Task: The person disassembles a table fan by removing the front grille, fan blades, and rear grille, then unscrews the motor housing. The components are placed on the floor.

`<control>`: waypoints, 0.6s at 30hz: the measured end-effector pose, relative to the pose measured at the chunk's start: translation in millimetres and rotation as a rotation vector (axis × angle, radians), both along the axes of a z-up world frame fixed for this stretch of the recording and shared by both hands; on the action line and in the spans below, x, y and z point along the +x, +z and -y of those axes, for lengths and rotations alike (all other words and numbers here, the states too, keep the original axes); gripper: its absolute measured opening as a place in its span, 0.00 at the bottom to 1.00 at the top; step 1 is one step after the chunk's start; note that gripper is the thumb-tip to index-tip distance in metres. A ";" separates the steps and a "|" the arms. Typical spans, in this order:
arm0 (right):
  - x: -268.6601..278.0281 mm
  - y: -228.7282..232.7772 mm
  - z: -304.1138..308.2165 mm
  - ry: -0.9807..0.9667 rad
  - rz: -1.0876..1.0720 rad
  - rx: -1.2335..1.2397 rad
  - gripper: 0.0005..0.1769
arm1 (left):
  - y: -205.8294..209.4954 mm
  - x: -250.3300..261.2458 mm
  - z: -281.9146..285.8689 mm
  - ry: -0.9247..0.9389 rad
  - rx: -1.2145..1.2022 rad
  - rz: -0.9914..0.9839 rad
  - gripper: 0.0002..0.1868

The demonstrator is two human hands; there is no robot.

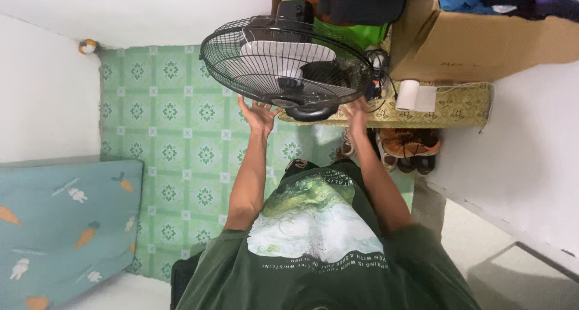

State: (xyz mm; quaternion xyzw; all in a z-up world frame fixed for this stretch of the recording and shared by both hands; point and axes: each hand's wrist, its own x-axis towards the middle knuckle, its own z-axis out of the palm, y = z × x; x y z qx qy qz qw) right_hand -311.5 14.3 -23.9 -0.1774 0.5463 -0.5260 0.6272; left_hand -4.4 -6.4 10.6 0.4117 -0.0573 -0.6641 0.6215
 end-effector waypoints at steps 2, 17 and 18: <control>-7.8 21.9 -12.1 -0.118 0.015 -0.164 0.36 | -3.0 0.1 0.1 0.006 0.006 -0.010 0.64; 3.1 84.8 -34.9 -0.060 0.025 -0.236 0.47 | -14.1 -4.7 -0.6 0.062 0.095 -0.032 0.62; 3.5 87.7 -35.4 -0.061 0.013 -0.245 0.47 | -10.6 -5.1 0.1 0.067 0.103 -0.032 0.62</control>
